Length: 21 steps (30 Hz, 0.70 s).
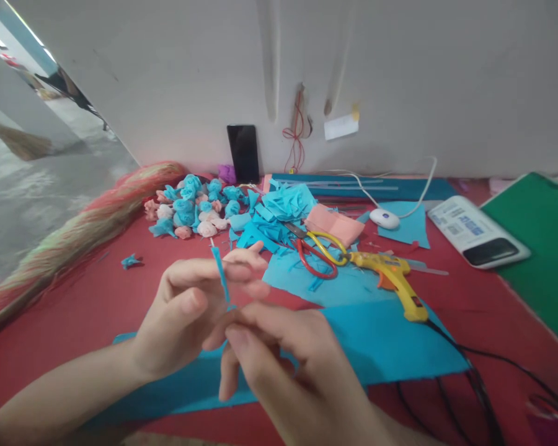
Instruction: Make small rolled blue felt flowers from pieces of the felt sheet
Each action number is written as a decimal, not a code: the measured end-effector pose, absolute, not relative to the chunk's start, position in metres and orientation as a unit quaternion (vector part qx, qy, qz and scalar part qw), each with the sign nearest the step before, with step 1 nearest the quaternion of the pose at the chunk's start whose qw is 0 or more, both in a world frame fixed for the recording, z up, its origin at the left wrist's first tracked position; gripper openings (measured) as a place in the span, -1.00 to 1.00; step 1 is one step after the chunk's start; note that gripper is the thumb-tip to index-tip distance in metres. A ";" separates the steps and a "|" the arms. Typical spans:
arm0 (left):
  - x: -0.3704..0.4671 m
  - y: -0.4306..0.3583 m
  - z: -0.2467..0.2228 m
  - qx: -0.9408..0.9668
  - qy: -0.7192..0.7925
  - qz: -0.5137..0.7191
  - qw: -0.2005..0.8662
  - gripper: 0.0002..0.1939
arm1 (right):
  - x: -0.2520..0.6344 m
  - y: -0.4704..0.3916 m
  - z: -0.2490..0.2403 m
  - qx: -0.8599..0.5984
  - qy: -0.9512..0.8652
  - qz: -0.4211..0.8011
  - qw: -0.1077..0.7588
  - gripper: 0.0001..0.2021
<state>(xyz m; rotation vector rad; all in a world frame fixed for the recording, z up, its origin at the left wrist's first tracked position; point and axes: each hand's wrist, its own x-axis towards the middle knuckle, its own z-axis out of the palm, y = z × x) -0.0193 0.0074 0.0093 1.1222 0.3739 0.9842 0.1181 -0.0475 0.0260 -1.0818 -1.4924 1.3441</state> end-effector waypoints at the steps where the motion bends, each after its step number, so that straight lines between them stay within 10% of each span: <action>1: -0.020 0.007 0.009 0.515 0.181 0.443 0.711 -0.82 | 0.118 -0.047 0.024 -0.424 -0.604 0.529 0.420 -0.80; 21: -0.017 0.011 0.018 0.705 0.180 0.536 0.428 -0.90 | 0.116 -0.030 0.011 -0.393 -0.718 0.312 0.482 -0.76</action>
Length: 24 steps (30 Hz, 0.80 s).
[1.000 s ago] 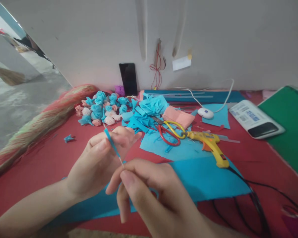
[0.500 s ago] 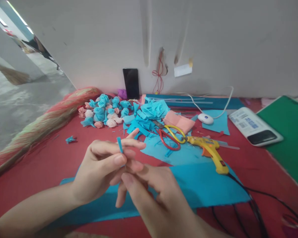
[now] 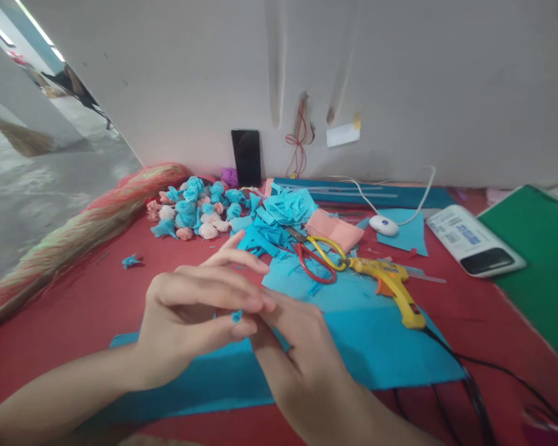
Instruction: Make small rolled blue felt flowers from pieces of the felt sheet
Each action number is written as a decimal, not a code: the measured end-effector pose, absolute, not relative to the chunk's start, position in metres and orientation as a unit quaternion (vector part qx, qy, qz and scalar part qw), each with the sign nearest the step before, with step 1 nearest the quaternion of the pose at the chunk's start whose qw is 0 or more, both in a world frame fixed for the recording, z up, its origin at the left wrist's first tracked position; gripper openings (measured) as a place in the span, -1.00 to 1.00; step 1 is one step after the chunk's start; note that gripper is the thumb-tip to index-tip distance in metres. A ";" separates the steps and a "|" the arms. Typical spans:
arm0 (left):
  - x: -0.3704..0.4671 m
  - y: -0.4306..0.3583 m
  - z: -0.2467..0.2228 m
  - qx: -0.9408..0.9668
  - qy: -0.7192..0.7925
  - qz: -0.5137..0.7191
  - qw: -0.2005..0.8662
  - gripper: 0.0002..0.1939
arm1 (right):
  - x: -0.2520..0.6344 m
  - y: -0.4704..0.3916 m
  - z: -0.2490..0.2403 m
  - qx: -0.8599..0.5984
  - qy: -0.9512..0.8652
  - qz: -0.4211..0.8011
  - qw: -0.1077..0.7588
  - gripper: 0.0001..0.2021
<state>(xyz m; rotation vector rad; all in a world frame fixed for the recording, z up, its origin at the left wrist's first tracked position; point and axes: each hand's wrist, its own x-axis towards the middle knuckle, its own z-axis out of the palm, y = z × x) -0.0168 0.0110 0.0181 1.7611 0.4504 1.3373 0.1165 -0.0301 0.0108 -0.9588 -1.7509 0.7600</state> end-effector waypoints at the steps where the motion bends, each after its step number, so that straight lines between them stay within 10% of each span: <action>1: -0.017 0.011 0.019 0.729 0.177 0.538 0.385 -0.92 | 0.117 -0.030 0.010 -0.385 -0.720 0.314 0.485 -0.75; 13: -0.022 0.014 0.016 0.817 0.125 0.534 0.179 -0.93 | 0.121 -0.026 0.004 -0.316 -0.770 0.295 0.470 -0.52; 24: -0.022 0.013 0.021 0.791 0.163 0.517 0.285 -0.89 | 0.120 -0.025 0.005 -0.347 -0.748 0.353 0.442 -0.65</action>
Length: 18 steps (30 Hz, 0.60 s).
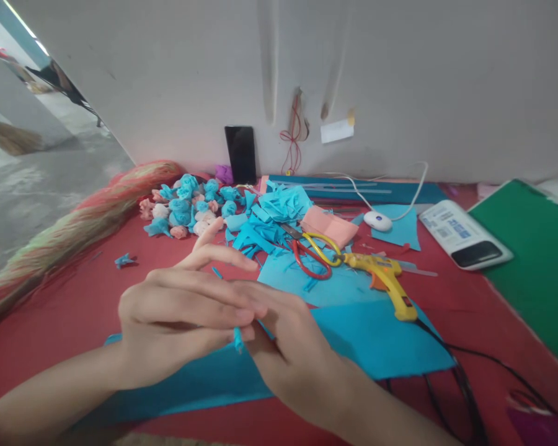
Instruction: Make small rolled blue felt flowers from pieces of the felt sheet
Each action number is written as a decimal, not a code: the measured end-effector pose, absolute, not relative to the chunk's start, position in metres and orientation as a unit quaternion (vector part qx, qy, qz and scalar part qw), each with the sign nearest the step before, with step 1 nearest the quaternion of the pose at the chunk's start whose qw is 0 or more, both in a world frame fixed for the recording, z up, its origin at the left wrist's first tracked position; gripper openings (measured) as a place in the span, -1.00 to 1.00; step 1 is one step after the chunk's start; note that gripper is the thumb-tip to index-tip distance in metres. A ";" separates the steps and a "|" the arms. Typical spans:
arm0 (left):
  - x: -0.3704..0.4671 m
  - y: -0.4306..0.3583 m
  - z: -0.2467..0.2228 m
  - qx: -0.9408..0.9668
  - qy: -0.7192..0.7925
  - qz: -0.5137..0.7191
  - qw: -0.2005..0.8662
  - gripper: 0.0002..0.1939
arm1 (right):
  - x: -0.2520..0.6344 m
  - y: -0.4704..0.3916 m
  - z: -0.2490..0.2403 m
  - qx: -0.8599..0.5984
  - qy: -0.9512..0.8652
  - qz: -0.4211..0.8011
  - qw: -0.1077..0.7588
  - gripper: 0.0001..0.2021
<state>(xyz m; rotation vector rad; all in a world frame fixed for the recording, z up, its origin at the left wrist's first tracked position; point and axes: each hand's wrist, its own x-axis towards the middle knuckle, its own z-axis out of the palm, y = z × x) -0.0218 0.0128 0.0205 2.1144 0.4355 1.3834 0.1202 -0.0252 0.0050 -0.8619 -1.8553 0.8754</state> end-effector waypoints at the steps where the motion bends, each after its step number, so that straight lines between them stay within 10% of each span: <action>1: -0.022 0.012 0.020 0.785 0.167 0.518 0.296 -0.88 | 0.120 -0.025 0.003 -0.351 -0.745 0.368 0.430 -0.68; 18: -0.013 0.022 0.006 0.504 0.336 0.414 0.680 -0.89 | 0.118 -0.017 -0.007 -0.417 -0.716 0.375 0.415 -0.72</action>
